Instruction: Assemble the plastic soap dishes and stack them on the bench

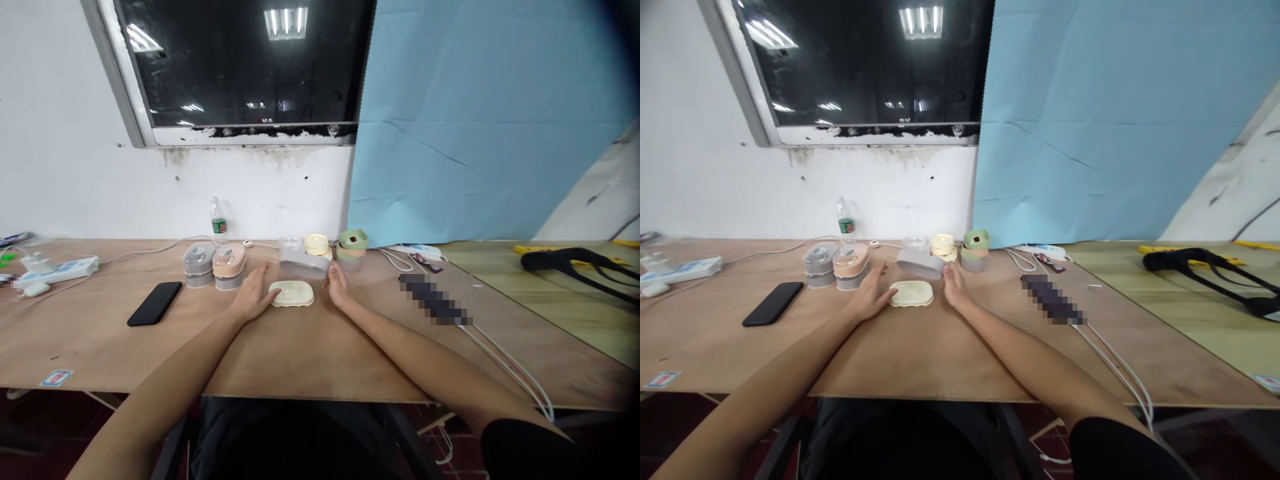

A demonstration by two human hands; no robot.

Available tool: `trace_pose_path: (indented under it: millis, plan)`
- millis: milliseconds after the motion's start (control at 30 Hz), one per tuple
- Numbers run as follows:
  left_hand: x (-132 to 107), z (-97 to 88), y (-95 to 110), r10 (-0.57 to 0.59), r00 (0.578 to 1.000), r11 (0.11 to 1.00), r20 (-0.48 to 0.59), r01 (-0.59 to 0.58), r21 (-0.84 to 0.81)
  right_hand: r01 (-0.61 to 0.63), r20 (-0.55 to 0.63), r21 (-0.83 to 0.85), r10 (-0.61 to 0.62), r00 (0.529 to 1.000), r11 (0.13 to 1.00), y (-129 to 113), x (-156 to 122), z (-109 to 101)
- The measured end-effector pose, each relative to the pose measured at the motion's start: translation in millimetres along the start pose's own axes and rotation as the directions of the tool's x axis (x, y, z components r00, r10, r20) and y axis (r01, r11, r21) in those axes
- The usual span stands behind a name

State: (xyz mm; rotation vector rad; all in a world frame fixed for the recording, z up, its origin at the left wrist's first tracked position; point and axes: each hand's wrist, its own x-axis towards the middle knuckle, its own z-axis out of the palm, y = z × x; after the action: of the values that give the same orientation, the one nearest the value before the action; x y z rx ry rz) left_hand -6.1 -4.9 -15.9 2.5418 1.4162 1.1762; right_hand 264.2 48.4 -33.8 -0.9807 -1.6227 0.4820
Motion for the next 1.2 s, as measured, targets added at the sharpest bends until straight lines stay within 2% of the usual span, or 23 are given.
trace_pose_path:
  millis: [100,233,400,500,700,833,1033,1200]
  plan:
    - [1.7,-7.0,5.4,0.016,1.0,0.999,0.013,-0.016,-0.048,-0.014,0.111,0.034,0.01,0.994,0.999,-12.9,-7.2,12.2]
    - [2.3,-12.4,12.0,-0.057,0.997,0.997,0.06,0.06,-0.055,-0.078,0.176,-0.046,0.085,0.981,0.996,-26.3,-6.9,8.8]
    - [2.1,-5.3,13.1,-0.22,0.973,0.96,0.068,0.228,-0.16,-0.002,0.06,-0.139,0.011,0.998,0.99,-31.1,-5.2,3.9]
    - [1.7,-2.0,10.8,-0.248,0.966,0.947,0.07,0.257,-0.193,0.002,0.067,-0.168,0.01,0.998,0.986,-29.8,-3.4,5.7]
    - [1.8,-4.1,12.2,-0.231,0.959,0.969,0.164,0.243,-0.054,-0.049,0.138,-0.192,0.076,0.987,0.98,-21.8,-0.5,11.2]
    - [3.5,-1.6,12.4,-0.21,0.955,0.978,0.208,0.209,0.028,-0.056,0.24,-0.298,0.132,0.962,0.953,-16.6,0.8,15.1]
    - [5.4,2.7,7.0,-0.276,0.925,0.959,0.263,0.246,0.141,-0.022,0.287,-0.47,0.176,0.942,0.882,-12.0,5.0,16.6]
    - [6.4,2.9,6.0,-0.286,0.918,0.951,0.277,0.237,0.197,0.015,0.321,-0.512,0.176,0.93,0.859,-9.9,7.5,14.6]
